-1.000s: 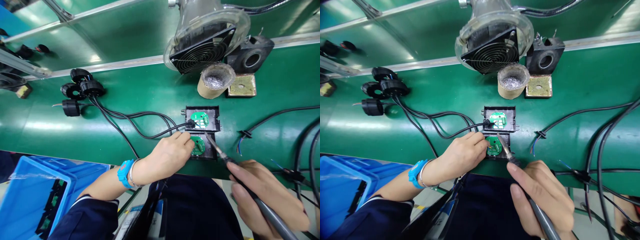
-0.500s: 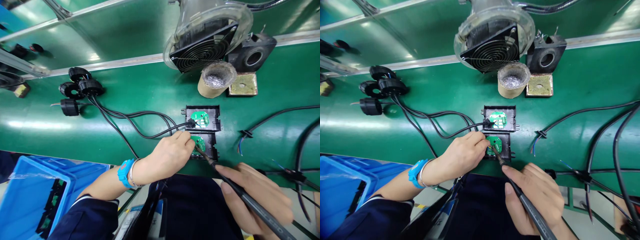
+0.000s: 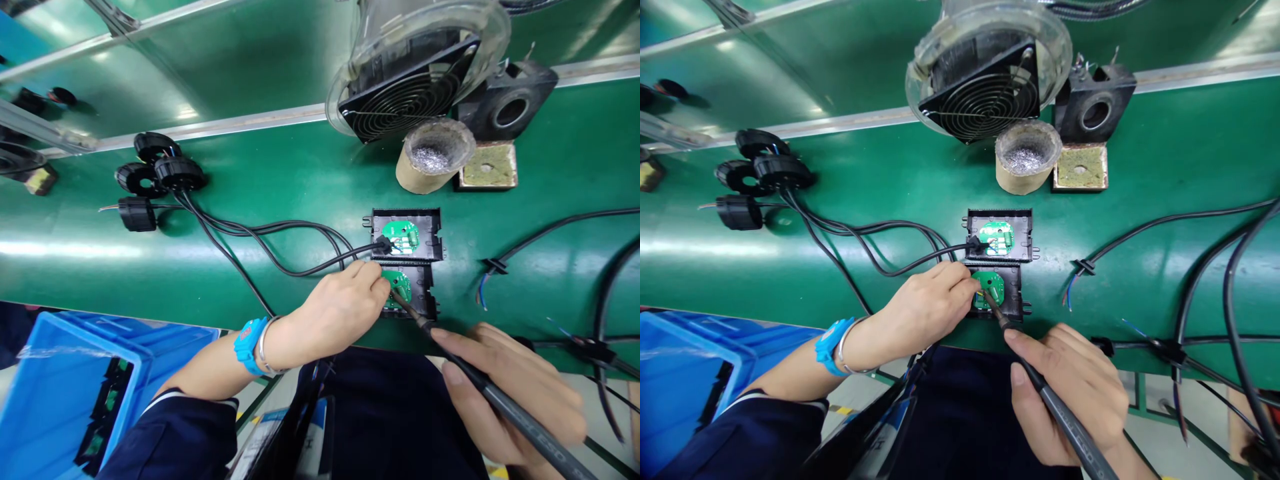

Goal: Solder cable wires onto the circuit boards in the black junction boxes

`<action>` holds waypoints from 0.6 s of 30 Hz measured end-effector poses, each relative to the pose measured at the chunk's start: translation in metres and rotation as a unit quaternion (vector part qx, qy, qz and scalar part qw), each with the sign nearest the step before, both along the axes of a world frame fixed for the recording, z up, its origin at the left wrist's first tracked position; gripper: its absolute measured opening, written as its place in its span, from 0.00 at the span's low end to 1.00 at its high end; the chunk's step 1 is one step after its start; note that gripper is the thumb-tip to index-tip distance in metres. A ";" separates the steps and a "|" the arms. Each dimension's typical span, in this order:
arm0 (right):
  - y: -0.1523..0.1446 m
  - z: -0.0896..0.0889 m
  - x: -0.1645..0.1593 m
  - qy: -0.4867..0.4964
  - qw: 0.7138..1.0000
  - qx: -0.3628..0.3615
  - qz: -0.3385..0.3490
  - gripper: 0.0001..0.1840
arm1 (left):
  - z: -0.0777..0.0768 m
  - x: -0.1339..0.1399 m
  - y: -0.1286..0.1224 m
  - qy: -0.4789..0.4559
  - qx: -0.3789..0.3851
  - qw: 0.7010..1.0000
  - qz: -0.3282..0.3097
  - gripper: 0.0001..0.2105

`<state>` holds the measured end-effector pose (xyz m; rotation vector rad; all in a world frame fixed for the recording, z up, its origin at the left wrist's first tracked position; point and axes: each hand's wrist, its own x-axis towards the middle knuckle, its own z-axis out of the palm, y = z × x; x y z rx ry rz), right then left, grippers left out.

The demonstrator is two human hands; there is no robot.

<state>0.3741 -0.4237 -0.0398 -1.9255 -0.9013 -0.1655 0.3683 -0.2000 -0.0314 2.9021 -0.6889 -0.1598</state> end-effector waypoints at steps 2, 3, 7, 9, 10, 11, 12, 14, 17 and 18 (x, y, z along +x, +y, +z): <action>0.000 -0.003 -0.002 0.005 1.000 -0.001 -0.001 0.21 | 0.000 0.000 0.000 -0.003 -0.001 1.000 -0.001 0.06; 0.000 -0.004 -0.002 0.004 1.000 -0.003 -0.003 0.21 | 0.000 0.000 0.000 -0.004 -0.001 1.000 -0.001 0.06; 0.000 -0.005 -0.006 -0.004 1.000 0.000 -0.016 0.21 | -0.001 0.001 0.000 0.000 0.001 1.000 0.000 0.06; -0.001 0.001 -0.007 -0.004 1.000 0.003 -0.007 0.20 | -0.001 0.001 0.000 0.003 0.002 1.000 0.000 0.06; -0.002 0.005 -0.008 0.002 1.000 -0.005 -0.007 0.19 | -0.001 0.000 0.000 0.002 0.003 1.000 0.000 0.06; -0.004 0.010 -0.009 0.011 1.000 -0.019 -0.018 0.18 | -0.001 0.000 0.000 0.001 0.002 1.000 -0.001 0.06; -0.005 0.014 -0.010 0.024 0.998 -0.036 -0.039 0.17 | -0.001 -0.001 0.000 -0.002 0.002 1.000 -0.001 0.06; -0.008 0.019 -0.011 0.035 0.995 -0.059 -0.077 0.16 | -0.002 -0.001 0.000 -0.006 0.003 1.000 0.001 0.06; -0.009 0.016 -0.008 0.016 0.996 -0.033 -0.079 0.18 | -0.003 -0.002 -0.001 -0.008 0.006 1.000 0.001 0.06; -0.008 0.012 -0.006 0.012 0.997 -0.006 -0.074 0.18 | -0.003 -0.001 -0.001 -0.010 0.008 1.000 0.000 0.06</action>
